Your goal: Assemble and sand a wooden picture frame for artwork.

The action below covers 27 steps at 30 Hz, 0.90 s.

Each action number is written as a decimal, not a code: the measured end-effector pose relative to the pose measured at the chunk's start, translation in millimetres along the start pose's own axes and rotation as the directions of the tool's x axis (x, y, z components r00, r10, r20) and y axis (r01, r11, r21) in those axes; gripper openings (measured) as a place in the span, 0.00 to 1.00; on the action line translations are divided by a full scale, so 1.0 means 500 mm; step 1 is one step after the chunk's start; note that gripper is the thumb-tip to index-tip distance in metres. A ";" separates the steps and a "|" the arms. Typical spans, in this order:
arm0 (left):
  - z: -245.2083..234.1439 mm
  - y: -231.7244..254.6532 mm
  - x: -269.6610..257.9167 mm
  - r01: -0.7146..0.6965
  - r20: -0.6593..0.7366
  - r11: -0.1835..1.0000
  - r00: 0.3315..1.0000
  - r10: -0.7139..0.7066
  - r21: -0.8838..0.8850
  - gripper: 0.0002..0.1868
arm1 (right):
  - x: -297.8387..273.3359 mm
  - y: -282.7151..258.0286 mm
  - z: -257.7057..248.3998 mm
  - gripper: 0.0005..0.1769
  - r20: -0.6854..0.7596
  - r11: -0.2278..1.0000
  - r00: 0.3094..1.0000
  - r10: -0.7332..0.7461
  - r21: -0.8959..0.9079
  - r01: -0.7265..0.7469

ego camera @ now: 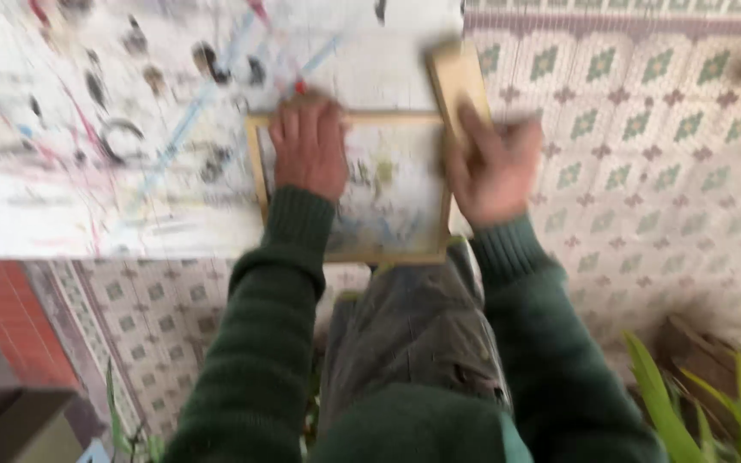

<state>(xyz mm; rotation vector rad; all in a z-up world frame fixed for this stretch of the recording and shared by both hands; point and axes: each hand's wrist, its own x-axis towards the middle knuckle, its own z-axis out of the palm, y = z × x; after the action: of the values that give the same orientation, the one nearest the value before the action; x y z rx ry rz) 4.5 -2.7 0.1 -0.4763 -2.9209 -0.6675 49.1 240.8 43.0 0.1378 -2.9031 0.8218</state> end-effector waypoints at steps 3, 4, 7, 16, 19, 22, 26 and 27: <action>0.003 0.006 0.004 -0.013 -0.024 1.000 1.000 0.013 0.008 0.15 | 0.009 -0.040 -0.001 0.26 -0.006 1.000 1.000 -0.011 -0.009 0.011; 0.000 0.003 0.011 -0.026 -0.034 1.000 0.999 0.026 0.002 0.15 | 0.000 -0.055 0.002 0.25 0.016 0.999 1.000 -0.023 0.028 0.023; -0.005 0.010 0.007 -0.003 0.015 1.000 1.000 0.003 -0.016 0.15 | -0.052 -0.021 -0.033 0.23 0.090 0.999 0.996 0.011 0.037 -0.014; -0.010 0.012 0.012 -0.010 0.004 1.000 1.000 0.010 -0.015 0.12 | -0.022 -0.031 -0.005 0.24 0.138 0.991 0.990 0.008 0.129 -0.026; -0.008 0.000 0.019 0.004 -0.019 1.000 1.000 -0.005 -0.015 0.11 | 0.016 0.006 -0.010 0.25 0.037 0.999 0.999 -0.026 0.036 0.025; -0.004 0.006 -0.001 0.012 -0.013 1.000 1.000 -0.012 0.018 0.13 | 0.044 -0.044 0.009 0.26 0.020 1.000 0.999 -0.026 -0.015 0.026; 0.005 -0.001 0.015 -0.018 -0.004 0.999 1.000 0.018 -0.038 0.13 | -0.023 -0.023 0.012 0.26 0.049 1.000 0.999 -0.024 -0.004 0.025; 0.007 -0.001 0.013 -0.017 0.005 0.999 1.000 0.017 -0.030 0.13 | -0.050 0.014 0.012 0.26 0.079 1.000 0.997 0.021 -0.004 -0.021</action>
<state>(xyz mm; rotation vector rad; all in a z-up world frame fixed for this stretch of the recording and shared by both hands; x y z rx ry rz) -2.2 0.4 -2.3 -0.5067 -2.9124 -0.7101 72.5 244.9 30.7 0.1428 -2.9847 0.8330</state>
